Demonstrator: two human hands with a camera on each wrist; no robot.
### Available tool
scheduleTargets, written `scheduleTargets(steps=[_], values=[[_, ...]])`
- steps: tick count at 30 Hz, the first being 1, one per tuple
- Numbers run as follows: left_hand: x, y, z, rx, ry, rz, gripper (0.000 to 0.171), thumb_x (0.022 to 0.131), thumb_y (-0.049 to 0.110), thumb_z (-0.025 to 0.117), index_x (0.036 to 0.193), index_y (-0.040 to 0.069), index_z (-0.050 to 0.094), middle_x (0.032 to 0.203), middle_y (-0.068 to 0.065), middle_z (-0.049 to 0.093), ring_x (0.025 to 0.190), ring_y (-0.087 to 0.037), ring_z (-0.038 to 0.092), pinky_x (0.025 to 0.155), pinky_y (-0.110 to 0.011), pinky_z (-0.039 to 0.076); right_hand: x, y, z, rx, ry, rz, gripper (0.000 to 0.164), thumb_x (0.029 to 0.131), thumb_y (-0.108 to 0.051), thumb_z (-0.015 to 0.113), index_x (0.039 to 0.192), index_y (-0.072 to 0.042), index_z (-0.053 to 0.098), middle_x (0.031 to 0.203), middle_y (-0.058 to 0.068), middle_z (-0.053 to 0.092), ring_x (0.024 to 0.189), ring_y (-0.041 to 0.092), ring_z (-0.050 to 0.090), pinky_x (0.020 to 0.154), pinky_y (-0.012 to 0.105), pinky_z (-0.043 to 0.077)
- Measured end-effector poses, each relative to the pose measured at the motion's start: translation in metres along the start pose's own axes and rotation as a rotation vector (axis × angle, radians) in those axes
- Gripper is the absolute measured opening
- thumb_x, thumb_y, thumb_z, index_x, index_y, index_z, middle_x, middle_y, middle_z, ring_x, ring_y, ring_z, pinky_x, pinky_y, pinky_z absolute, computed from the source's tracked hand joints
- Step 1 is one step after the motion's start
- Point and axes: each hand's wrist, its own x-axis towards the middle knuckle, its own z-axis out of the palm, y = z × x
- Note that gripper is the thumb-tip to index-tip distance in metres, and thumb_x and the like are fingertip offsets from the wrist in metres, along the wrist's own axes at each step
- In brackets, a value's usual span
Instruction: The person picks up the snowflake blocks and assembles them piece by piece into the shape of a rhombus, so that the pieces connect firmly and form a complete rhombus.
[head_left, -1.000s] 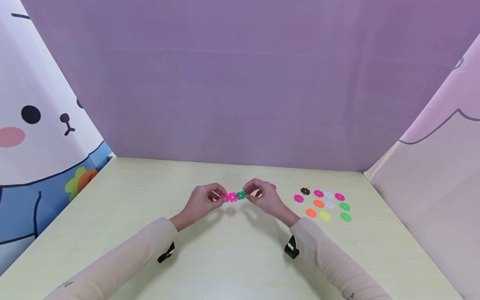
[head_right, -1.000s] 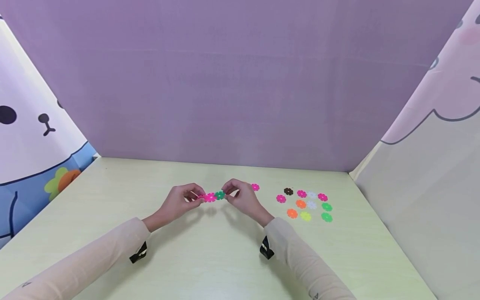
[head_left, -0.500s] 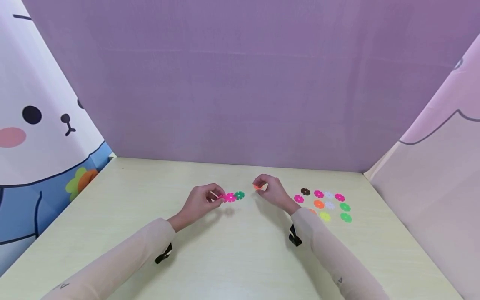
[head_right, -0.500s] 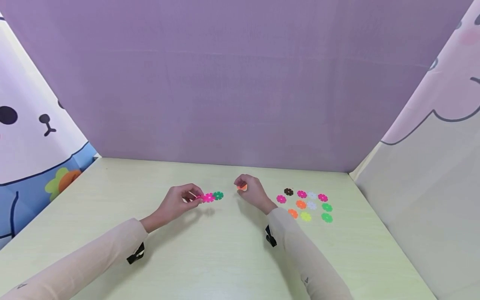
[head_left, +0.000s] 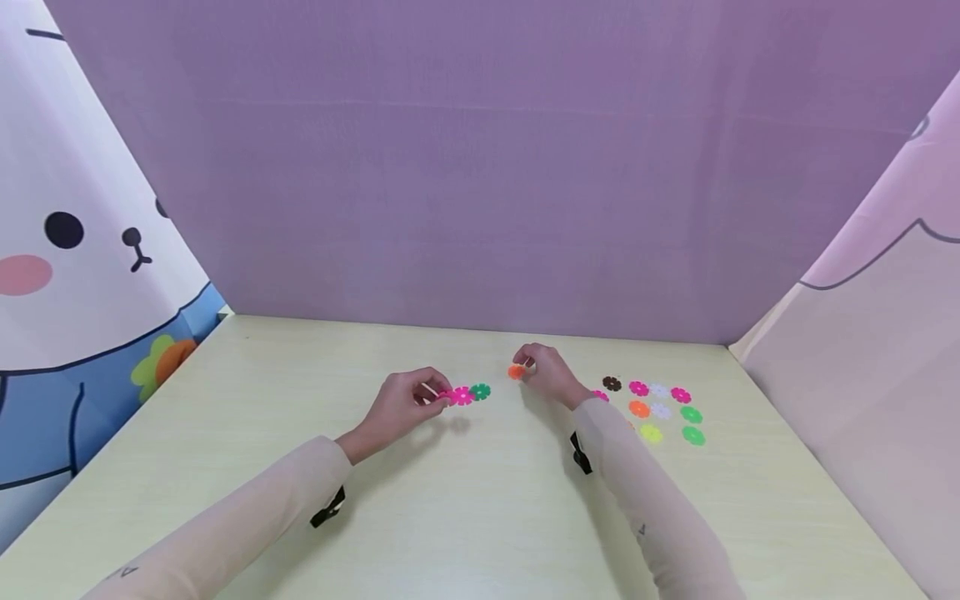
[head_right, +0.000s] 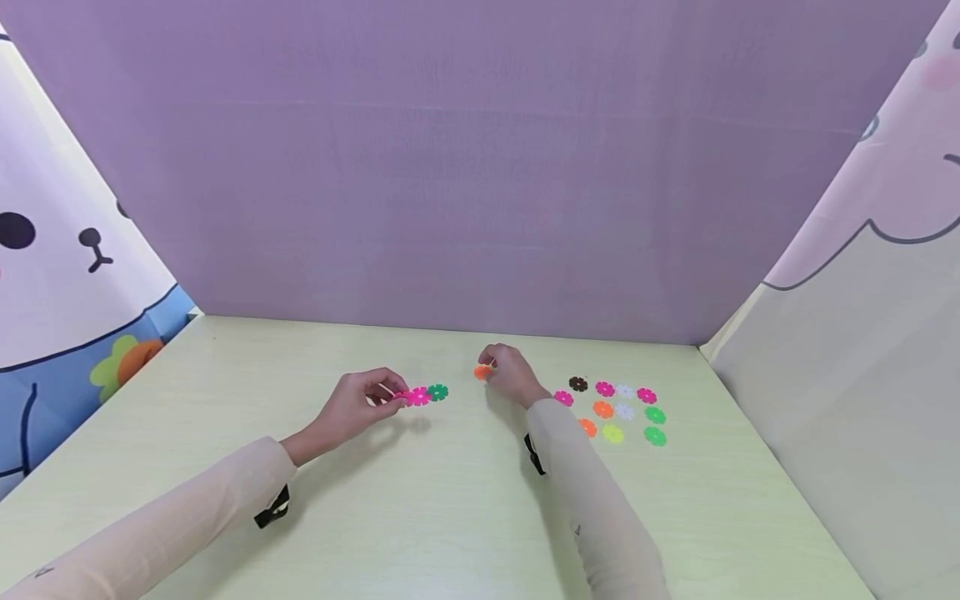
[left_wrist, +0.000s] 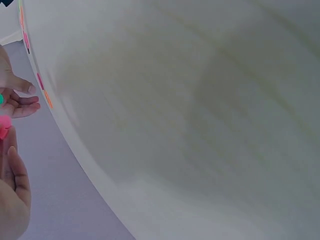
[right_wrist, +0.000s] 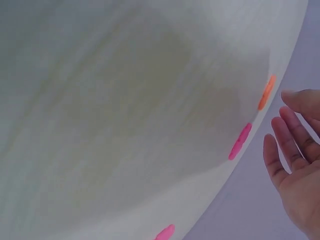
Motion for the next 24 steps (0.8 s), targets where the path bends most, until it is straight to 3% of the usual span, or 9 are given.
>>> scheduleTargets(steps=[18, 24], values=[[0.0004, 0.0039, -0.0019, 0.003, -0.011, 0.0, 0.012, 0.078, 0.005, 0.069, 0.088, 0.01, 0.065, 0.083, -0.002, 0.068, 0.071, -0.009, 0.065, 0.063, -0.02, 0.053, 0.0094, 0.0061, 0.0059, -0.007, -0.059, 0.12, 0.026, 0.081, 0.006, 0.061, 0.105, -0.003, 0.063, 0.105, 0.01, 0.062, 0.095, 0.024, 0.055, 0.088, 0.036, 0.048], [0.0008, 0.0015, -0.0016, 0.008, -0.008, 0.005, 0.013, 0.078, 0.006, 0.069, 0.088, 0.011, 0.065, 0.083, -0.001, 0.068, 0.07, -0.009, 0.065, 0.063, -0.02, 0.053, 0.0105, 0.0039, 0.0058, -0.027, -0.059, 0.113, 0.026, 0.079, 0.008, 0.061, 0.103, -0.002, 0.063, 0.101, 0.01, 0.061, 0.092, 0.022, 0.055, 0.085, 0.034, 0.049]])
